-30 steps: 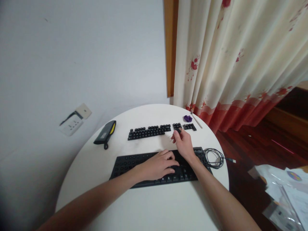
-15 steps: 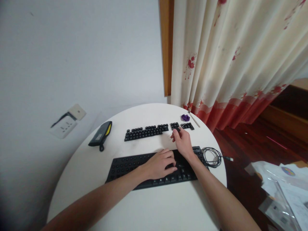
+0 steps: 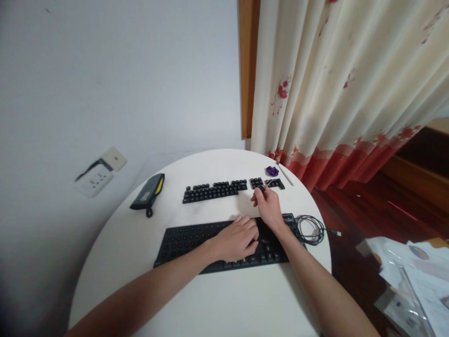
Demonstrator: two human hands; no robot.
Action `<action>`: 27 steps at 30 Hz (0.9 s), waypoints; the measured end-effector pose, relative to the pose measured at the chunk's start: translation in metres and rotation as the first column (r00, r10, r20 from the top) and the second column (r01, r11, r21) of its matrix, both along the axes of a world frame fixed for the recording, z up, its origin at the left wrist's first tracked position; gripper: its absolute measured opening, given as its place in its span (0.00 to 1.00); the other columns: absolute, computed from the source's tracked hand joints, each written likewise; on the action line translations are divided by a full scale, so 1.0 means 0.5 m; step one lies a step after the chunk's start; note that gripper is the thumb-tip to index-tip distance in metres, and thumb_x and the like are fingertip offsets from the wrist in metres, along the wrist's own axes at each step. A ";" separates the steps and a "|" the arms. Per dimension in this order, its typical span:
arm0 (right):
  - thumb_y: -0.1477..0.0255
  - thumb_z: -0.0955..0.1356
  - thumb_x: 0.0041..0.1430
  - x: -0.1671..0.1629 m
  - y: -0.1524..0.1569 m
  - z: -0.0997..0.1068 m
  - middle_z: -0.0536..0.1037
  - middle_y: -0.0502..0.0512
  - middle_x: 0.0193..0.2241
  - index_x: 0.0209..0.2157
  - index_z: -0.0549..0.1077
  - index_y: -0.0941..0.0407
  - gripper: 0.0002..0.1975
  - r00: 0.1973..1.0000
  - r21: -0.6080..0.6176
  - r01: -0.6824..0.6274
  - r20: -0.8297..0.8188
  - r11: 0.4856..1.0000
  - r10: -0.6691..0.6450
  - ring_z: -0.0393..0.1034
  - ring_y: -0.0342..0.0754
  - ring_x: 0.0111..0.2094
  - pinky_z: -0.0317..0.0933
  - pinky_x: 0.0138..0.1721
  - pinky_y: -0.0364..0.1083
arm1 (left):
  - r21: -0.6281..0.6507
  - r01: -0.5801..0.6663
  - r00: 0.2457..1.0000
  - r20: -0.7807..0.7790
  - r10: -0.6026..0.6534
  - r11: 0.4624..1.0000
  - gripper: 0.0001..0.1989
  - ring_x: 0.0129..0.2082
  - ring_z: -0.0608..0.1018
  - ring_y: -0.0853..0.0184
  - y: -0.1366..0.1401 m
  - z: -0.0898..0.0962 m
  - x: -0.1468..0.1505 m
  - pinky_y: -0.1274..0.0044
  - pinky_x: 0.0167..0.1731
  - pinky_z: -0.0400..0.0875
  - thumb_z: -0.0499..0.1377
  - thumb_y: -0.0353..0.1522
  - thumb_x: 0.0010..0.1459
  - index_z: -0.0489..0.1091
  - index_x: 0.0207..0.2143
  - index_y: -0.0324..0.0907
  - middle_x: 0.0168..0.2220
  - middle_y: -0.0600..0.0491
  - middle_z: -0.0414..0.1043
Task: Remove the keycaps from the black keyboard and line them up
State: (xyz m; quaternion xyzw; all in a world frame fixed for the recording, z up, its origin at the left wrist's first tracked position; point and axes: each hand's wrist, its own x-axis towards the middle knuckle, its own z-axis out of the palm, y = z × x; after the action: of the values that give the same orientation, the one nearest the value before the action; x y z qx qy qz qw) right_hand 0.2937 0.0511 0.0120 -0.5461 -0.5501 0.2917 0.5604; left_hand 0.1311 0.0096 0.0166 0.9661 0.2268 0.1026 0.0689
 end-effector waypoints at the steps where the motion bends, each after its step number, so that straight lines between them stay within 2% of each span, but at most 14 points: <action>1: 0.56 0.63 0.64 0.000 0.001 -0.001 0.77 0.55 0.22 0.26 0.71 0.58 0.21 1.000 0.001 -0.001 -0.002 1.000 0.001 0.68 0.44 0.19 0.60 0.22 0.42 | -0.002 -0.002 1.000 -0.002 0.002 1.000 0.06 0.40 0.67 0.60 0.000 0.001 0.000 0.69 0.42 0.60 0.56 0.35 0.61 0.65 0.33 0.42 0.36 0.49 0.66; 6: 0.56 0.63 0.64 0.001 0.002 -0.004 0.76 0.54 0.21 0.25 0.71 0.58 0.22 1.000 -0.004 -0.006 0.000 1.000 0.006 0.68 0.44 0.19 0.60 0.22 0.42 | -0.095 -0.019 0.999 0.030 0.022 0.995 0.02 0.39 0.68 0.63 0.000 0.001 -0.001 0.70 0.41 0.60 0.53 0.30 0.61 0.63 0.33 0.42 0.35 0.52 0.66; 9: 0.56 0.63 0.64 0.000 0.001 -0.001 0.76 0.54 0.22 0.25 0.71 0.58 0.21 1.000 -0.008 -0.010 -0.004 1.000 0.010 0.68 0.44 0.20 0.60 0.22 0.42 | -0.171 -0.020 0.996 0.080 0.034 0.985 0.04 0.42 0.69 0.62 0.005 0.005 -0.007 0.70 0.43 0.60 0.54 0.34 0.64 0.64 0.37 0.43 0.39 0.52 0.68; 12: 0.57 0.63 0.64 0.000 -0.001 0.004 0.75 0.53 0.20 0.25 0.71 0.58 0.21 1.000 -0.003 -0.013 -0.004 1.000 0.013 0.67 0.43 0.19 0.59 0.22 0.42 | -0.256 -0.052 0.987 0.133 0.088 0.965 0.07 0.47 0.68 0.62 0.023 0.019 -0.025 0.69 0.47 0.61 0.53 0.37 0.66 0.66 0.43 0.44 0.43 0.51 0.69; 15: 0.58 0.63 0.65 0.001 -0.001 0.008 0.74 0.52 0.19 0.24 0.71 0.58 0.21 1.000 0.002 -0.015 0.008 1.000 0.015 0.66 0.43 0.19 0.59 0.22 0.42 | -0.294 -0.076 0.984 0.133 0.119 0.953 0.07 0.50 0.69 0.62 0.046 0.042 -0.057 0.69 0.51 0.60 0.54 0.35 0.66 0.67 0.45 0.45 0.46 0.52 0.69; 20: 0.58 0.63 0.65 0.003 0.001 0.008 0.74 0.53 0.19 0.24 0.71 0.58 0.21 1.000 0.015 -0.016 -0.006 1.000 0.016 0.67 0.43 0.19 0.59 0.22 0.42 | -0.321 0.043 0.998 0.055 -0.027 0.946 0.10 0.46 0.72 0.64 0.047 0.066 -0.101 0.72 0.50 0.63 0.58 0.30 0.62 0.71 0.46 0.47 0.45 0.53 0.71; 27: 0.59 0.63 0.65 0.002 0.004 0.003 0.74 0.53 0.20 0.25 0.70 0.57 0.20 0.999 0.030 -0.034 -0.035 0.999 0.035 0.67 0.44 0.19 0.59 0.21 0.42 | -0.307 0.094 0.995 0.042 -0.085 0.947 0.07 0.43 0.73 0.64 0.035 0.046 -0.096 0.73 0.47 0.65 0.59 0.31 0.62 0.75 0.42 0.46 0.42 0.52 0.72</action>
State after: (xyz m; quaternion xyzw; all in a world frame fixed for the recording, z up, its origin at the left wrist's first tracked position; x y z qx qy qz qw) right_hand 0.2948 0.0529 0.0136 -0.5230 -0.5537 0.3027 0.5729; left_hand 0.0831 0.0271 0.0397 0.9511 0.1951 0.0764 0.2269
